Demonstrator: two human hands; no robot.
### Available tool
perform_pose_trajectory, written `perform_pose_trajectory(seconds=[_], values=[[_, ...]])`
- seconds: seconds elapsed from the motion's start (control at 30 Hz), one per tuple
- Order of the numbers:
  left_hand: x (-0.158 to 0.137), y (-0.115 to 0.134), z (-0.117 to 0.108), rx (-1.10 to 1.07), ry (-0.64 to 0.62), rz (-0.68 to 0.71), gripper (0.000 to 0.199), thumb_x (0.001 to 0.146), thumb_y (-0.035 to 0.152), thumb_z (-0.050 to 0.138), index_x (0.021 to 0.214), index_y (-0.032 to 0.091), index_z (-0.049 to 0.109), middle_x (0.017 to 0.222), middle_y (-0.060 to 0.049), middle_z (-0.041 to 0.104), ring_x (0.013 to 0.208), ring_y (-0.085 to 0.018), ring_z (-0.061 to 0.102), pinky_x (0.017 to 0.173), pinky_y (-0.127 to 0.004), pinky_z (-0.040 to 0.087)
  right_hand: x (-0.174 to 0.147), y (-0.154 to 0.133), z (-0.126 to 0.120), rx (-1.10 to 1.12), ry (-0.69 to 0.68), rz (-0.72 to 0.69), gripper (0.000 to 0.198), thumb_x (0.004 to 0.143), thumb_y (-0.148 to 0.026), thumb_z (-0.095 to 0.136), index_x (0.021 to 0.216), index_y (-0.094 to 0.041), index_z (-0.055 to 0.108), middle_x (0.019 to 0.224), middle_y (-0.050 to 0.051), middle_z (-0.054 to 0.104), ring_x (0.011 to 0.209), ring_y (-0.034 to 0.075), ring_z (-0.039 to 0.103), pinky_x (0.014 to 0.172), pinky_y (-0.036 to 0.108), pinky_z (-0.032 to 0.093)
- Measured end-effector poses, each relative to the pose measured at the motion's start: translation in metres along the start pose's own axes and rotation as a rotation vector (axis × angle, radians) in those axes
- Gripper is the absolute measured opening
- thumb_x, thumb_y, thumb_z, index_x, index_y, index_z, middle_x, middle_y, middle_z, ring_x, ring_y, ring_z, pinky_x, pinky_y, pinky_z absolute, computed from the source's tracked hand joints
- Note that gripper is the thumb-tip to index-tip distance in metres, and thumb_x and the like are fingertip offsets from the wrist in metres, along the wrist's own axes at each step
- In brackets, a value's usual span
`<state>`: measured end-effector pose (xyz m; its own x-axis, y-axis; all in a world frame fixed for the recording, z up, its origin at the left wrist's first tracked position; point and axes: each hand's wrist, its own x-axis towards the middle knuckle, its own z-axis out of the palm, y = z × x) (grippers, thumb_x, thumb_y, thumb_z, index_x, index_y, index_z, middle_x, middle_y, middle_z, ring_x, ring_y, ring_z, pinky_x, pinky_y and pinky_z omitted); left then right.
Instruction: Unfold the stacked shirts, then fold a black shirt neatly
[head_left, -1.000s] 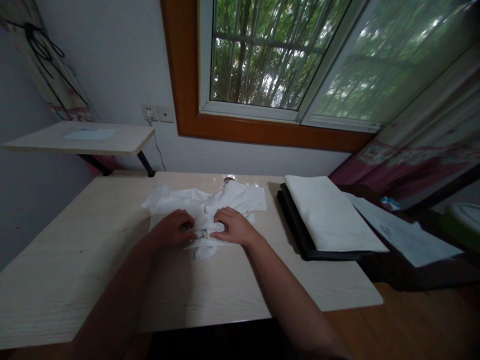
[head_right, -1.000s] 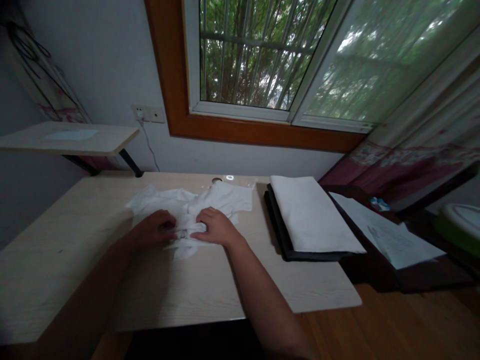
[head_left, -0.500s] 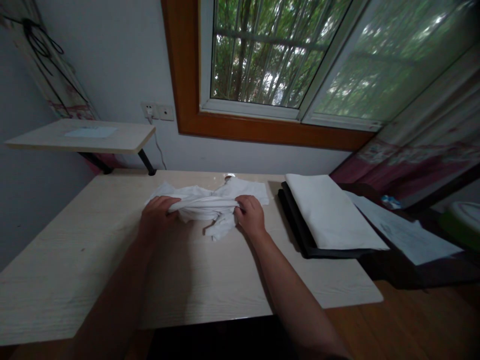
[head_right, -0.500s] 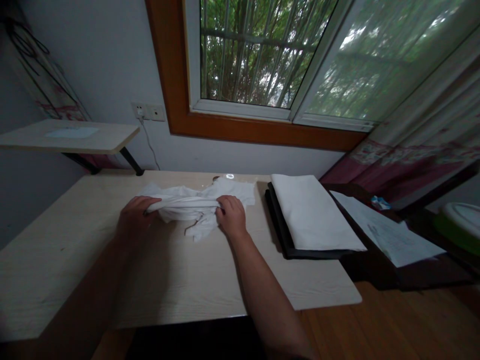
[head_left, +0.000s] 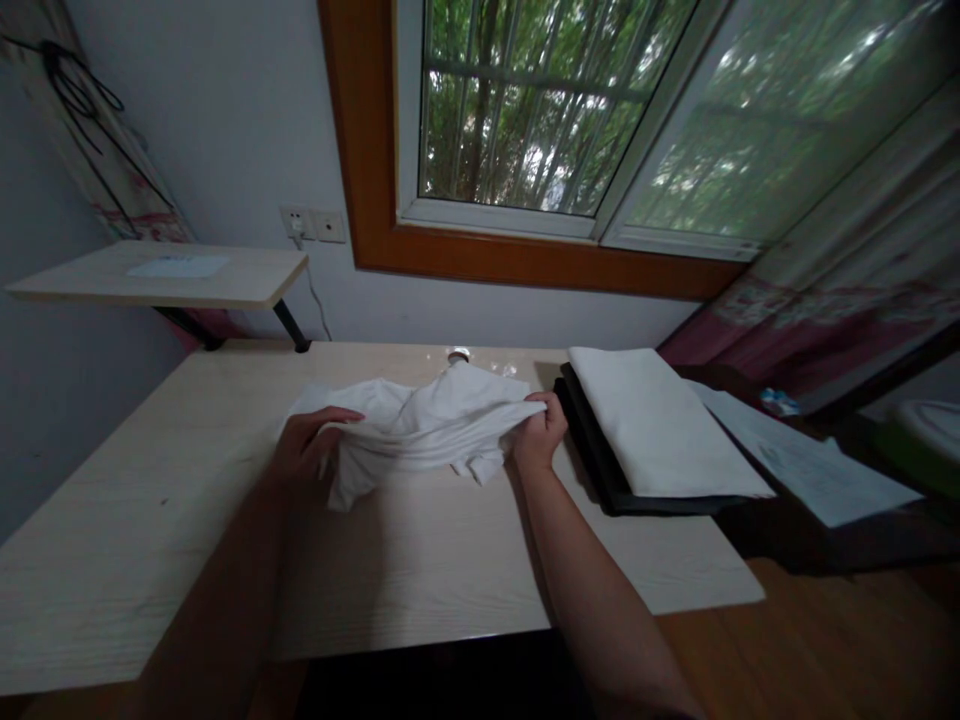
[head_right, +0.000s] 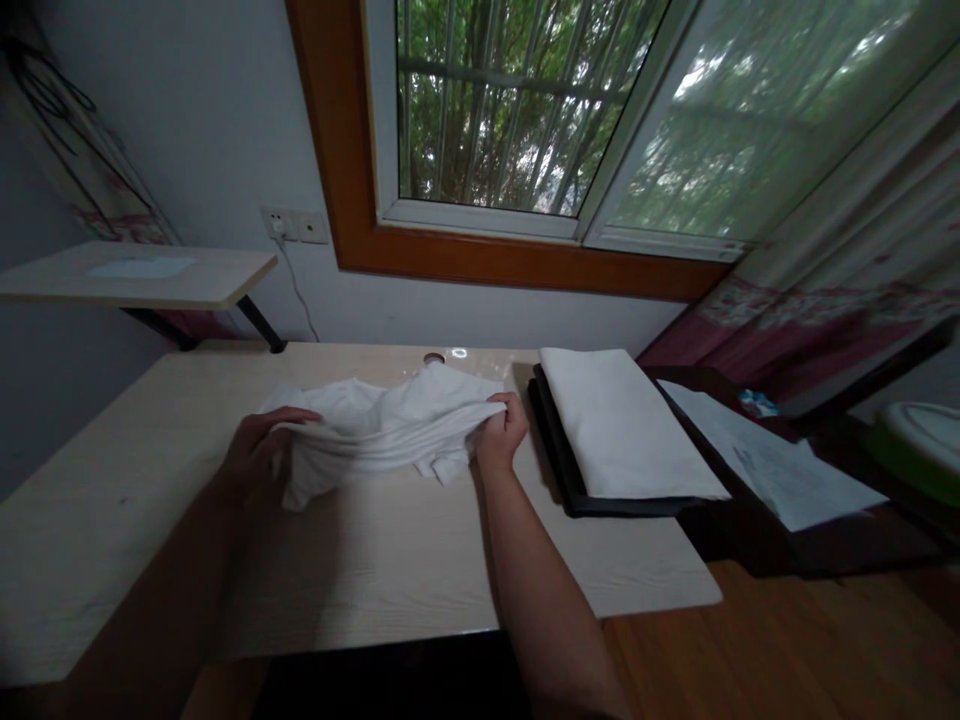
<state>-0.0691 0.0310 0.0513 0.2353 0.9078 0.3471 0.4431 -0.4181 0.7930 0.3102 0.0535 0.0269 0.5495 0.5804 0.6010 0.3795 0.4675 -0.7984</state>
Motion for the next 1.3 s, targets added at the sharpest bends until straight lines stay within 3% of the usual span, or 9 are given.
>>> perform_pose_trajectory(seconds=[0.13,0.3,0.4,0.53,0.77,0.93,1.07,1.2,1.3], values=[[0.006,0.001,0.013,-0.188,-0.323,-0.257,0.066,0.096,0.062,0.029,0.09,0.018,0.079,0.082,-0.01,0.075,0.077,-0.024,0.069,0.074,-0.037,0.055,0.003,0.003,0.003,0.058,0.08,0.135,0.017,0.079,-0.022,0.041,0.069,-0.021,0.056,0.068,-0.002,0.053,0.069,0.017,0.05,0.066,0.028,0.039],[0.01,0.001,0.023,-0.224,-0.443,-0.356,0.048,0.088,0.054,0.058,0.119,0.021,0.073,0.103,-0.011,0.077,0.097,-0.028,0.071,0.087,-0.041,0.056,0.006,0.005,0.002,0.085,0.107,0.154,0.017,0.078,-0.022,0.042,0.07,-0.021,0.057,0.069,-0.001,0.053,0.069,0.017,0.05,0.064,0.027,0.038],[0.011,-0.008,0.026,-0.177,-0.377,-0.312,0.056,0.081,0.044,0.066,0.132,0.021,0.065,0.12,-0.013,0.073,0.109,-0.03,0.069,0.091,-0.043,0.057,0.005,0.004,0.0,0.047,0.087,0.154,0.017,0.079,-0.023,0.041,0.066,-0.022,0.052,0.064,-0.002,0.048,0.062,0.017,0.046,0.059,0.027,0.035],[0.013,-0.026,0.025,0.083,-0.273,-0.101,0.059,0.075,0.024,0.061,0.134,0.023,0.064,0.139,-0.011,0.062,0.124,-0.027,0.061,0.103,-0.041,0.051,0.002,0.002,-0.001,-0.011,0.049,0.124,0.019,0.079,-0.024,0.04,0.064,-0.022,0.051,0.061,-0.003,0.045,0.059,0.016,0.043,0.058,0.027,0.033],[0.017,-0.035,0.014,0.386,-0.267,-0.112,0.032,0.08,0.03,0.058,0.105,0.022,0.075,0.1,-0.007,0.073,0.088,-0.023,0.067,0.082,-0.035,0.052,-0.002,0.001,0.0,-0.063,-0.069,0.036,0.02,0.078,-0.023,0.041,0.064,-0.022,0.056,0.056,-0.004,0.044,0.056,0.016,0.043,0.056,0.028,0.031],[0.017,-0.022,0.004,0.678,0.105,-0.158,0.017,0.084,0.031,0.055,0.091,0.024,0.068,0.1,-0.006,0.07,0.089,-0.022,0.065,0.077,-0.032,0.048,-0.004,-0.004,0.001,-0.089,-0.12,0.033,0.023,0.077,-0.023,0.041,0.066,-0.021,0.061,0.056,-0.003,0.047,0.056,0.016,0.047,0.055,0.027,0.032],[0.013,-0.015,-0.007,0.762,0.319,-0.21,0.011,0.081,0.031,0.056,0.073,0.024,0.059,0.078,-0.002,0.065,0.072,-0.02,0.059,0.066,-0.029,0.041,-0.006,-0.007,0.001,-0.051,-0.175,0.059,0.023,0.075,-0.024,0.044,0.067,-0.021,0.065,0.056,-0.003,0.051,0.053,0.015,0.046,0.052,0.027,0.032],[0.011,-0.016,-0.014,0.692,0.129,-0.192,0.027,0.087,0.031,0.046,0.066,0.023,0.059,0.064,-0.001,0.061,0.063,-0.018,0.057,0.065,-0.029,0.038,-0.006,-0.006,0.001,0.048,-0.189,0.118,0.022,0.075,-0.025,0.047,0.071,-0.019,0.068,0.058,-0.002,0.054,0.049,0.013,0.041,0.049,0.026,0.029],[0.012,-0.018,-0.01,0.6,-0.045,-0.179,0.033,0.092,0.036,0.043,0.079,0.025,0.072,0.076,-0.002,0.071,0.071,-0.02,0.064,0.071,-0.03,0.044,-0.004,-0.005,0.001,0.076,-0.145,0.125,0.022,0.075,-0.024,0.047,0.072,-0.019,0.069,0.063,-0.001,0.059,0.052,0.013,0.044,0.051,0.025,0.031]])
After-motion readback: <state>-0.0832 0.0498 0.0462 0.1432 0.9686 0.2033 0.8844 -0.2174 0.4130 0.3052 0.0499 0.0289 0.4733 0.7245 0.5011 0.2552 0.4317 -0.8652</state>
